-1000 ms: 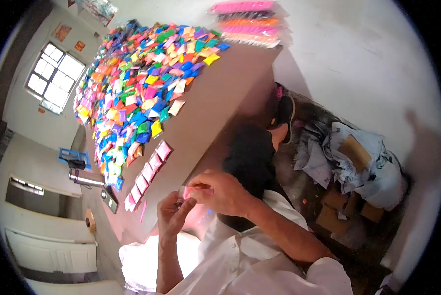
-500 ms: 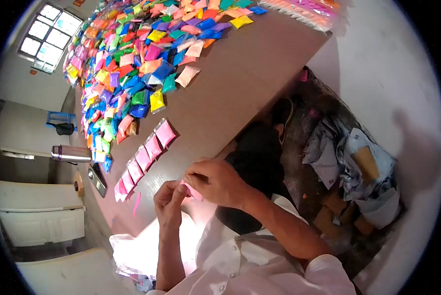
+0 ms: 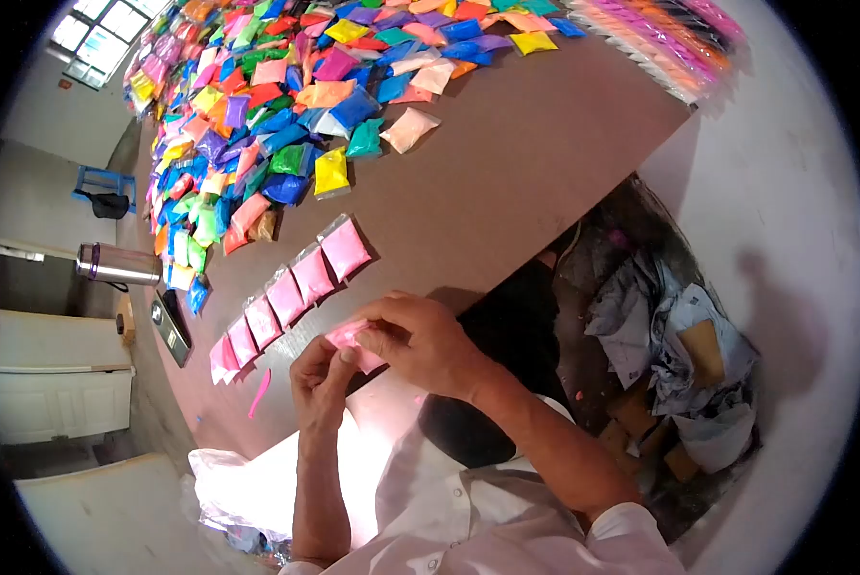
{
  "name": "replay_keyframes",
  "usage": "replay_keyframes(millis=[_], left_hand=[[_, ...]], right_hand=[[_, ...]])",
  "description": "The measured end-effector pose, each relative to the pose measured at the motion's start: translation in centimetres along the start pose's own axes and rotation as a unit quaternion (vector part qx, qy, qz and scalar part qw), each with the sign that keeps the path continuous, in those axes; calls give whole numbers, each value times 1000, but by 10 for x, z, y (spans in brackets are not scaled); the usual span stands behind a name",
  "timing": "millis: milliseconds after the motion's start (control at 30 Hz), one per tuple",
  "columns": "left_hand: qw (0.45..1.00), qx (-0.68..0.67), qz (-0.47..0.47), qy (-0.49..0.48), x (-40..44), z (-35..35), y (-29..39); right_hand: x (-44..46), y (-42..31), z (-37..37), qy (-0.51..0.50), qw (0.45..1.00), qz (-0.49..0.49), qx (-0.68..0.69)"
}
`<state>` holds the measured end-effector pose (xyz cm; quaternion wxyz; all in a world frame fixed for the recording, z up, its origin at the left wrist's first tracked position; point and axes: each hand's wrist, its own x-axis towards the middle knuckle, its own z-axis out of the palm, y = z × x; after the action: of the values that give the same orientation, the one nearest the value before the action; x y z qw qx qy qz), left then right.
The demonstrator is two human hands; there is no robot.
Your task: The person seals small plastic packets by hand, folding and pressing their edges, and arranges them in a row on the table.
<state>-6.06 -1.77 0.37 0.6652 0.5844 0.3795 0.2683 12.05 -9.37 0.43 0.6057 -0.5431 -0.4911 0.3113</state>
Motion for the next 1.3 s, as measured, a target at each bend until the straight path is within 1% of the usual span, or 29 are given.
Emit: replay_keyframes(millis=[67, 100, 167, 200, 267, 300, 367, 400, 467, 500, 567, 600, 667, 800, 867, 900, 967, 1000, 1067, 1200, 1267, 1300], left_hand=[[1000, -1, 11, -13, 1, 9, 9], [1000, -4, 11, -9, 3, 8, 9], [999, -30, -9, -43, 6, 6, 8], [999, -31, -8, -42, 6, 5, 7], [999, -34, -16, -27, 5, 3, 3], [999, -36, -16, -28, 5, 2, 1], [998, -58, -2, -29, 4, 3, -2], [998, -58, -3, -29, 4, 4, -1], [997, -64, -5, -39, 6, 6, 4], [997, -66, -4, -37, 7, 7, 5], [998, -38, 3, -58, 9, 8, 7], [998, -40, 4, -56, 9, 8, 7], [993, -87, 1, -76, 9, 9, 7], [994, -84, -6, -64, 8, 3, 1], [994, -87, -29, -58, 8, -1, -10], [994, -88, -28, -56, 8, 0, -10], [994, -88, 4, -72, 8, 3, -8], [994, -87, 5, -71, 8, 5, -2], [996, -51, 18, -76, 8, 10, 11], [997, -22, 24, -69, 10, 13, 6], [999, -29, -1, -41, 11, 13, 0], [999, -28, 0, -42, 11, 12, 1]], right_hand=[[-2, 5, 4, 27, 999, 19, 38], [-2, 7, 5, 22, 999, 20, 38], [-2, 10, 6, 31, 998, 31, 47], [-2, 9, 5, 30, 998, 31, 46], [-1, 3, 2, 1, 995, 78, 63], [0, 1, 0, 1, 995, 78, 62], [3, -2, -4, -41, 998, 46, 3], [2, 1, -5, -42, 998, 47, 2], [1, 8, -7, -67, 992, 94, 57], [1, 6, -5, -69, 992, 94, 55], [1, 2, 2, -3, 985, 114, 131], [0, 2, 3, -5, 985, 113, 130], [0, 4, 4, 14, 981, 129, 142], [1, -3, 3, -16, 985, 123, 118], [0, -4, 3, -19, 977, 149, 150], [-1, -4, 3, -21, 977, 148, 149], [-2, -1, 4, -2, 972, 173, 156], [-2, 3, 5, -3, 973, 171, 157], [-3, 10, 5, 7, 982, 130, 134], [-3, 8, 9, 25, 982, 139, 127], [-3, 7, 9, 22, 984, 129, 120], [-2, 5, 8, 23, 984, 128, 121]])
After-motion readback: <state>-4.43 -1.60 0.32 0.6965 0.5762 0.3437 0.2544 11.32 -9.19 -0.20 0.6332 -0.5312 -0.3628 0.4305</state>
